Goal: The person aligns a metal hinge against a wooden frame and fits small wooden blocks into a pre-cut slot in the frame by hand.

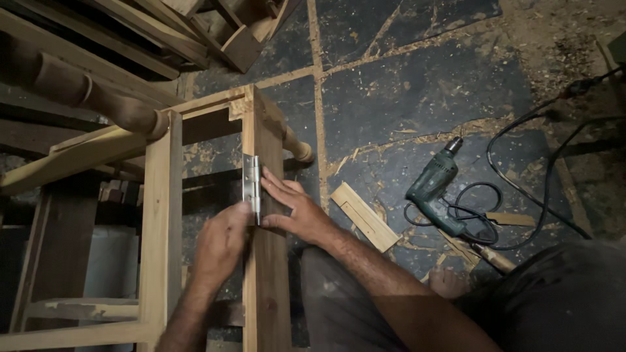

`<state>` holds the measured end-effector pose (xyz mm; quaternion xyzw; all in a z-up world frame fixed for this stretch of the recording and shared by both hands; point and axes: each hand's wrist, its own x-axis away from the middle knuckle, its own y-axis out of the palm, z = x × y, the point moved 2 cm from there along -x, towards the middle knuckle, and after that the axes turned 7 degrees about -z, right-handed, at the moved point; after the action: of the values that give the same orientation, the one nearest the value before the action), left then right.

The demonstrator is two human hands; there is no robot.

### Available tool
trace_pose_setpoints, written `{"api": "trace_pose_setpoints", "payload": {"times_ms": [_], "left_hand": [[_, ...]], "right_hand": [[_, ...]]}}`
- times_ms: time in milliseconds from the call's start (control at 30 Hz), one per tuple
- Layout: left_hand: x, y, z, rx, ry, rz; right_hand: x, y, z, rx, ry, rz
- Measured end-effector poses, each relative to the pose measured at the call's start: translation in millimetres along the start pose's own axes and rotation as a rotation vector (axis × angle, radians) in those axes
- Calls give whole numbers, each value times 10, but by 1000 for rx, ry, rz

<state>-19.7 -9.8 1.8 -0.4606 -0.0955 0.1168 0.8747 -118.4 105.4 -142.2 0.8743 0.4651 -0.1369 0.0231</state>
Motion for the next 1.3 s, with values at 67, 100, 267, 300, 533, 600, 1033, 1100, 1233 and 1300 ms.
{"api": "trace_pose_setpoints", "payload": {"times_ms": [67,100,267,300,533,600,1033,1100,1233,1300], "left_hand": [[-9,13,73,-102,-25,-40],[-16,25,111,-124,-45,-42],[-7,22,192,-135,-74,-37],[-4,25,193,-118,-55,-36],[-12,74,98,-112,13,4],[-13,88,69,-130,17,6],[8,88,113,-80,18,28],[9,90,96,-75,-21,13],[-10,112,45,-75,-55,-1],[0,104,30,-83,-28,15]], "right_hand": [[3,4,-13,16,2,12],[-1,5,-20,22,1,18],[-9,-7,-72,54,-30,43],[-6,-10,-83,51,-17,38],[-20,-31,-144,38,25,13],[-9,-24,-151,36,27,14],[-2,-17,-181,55,49,18],[-4,-17,-175,45,64,8],[-3,-31,-153,70,8,18],[2,-35,-149,86,-8,19]]}}
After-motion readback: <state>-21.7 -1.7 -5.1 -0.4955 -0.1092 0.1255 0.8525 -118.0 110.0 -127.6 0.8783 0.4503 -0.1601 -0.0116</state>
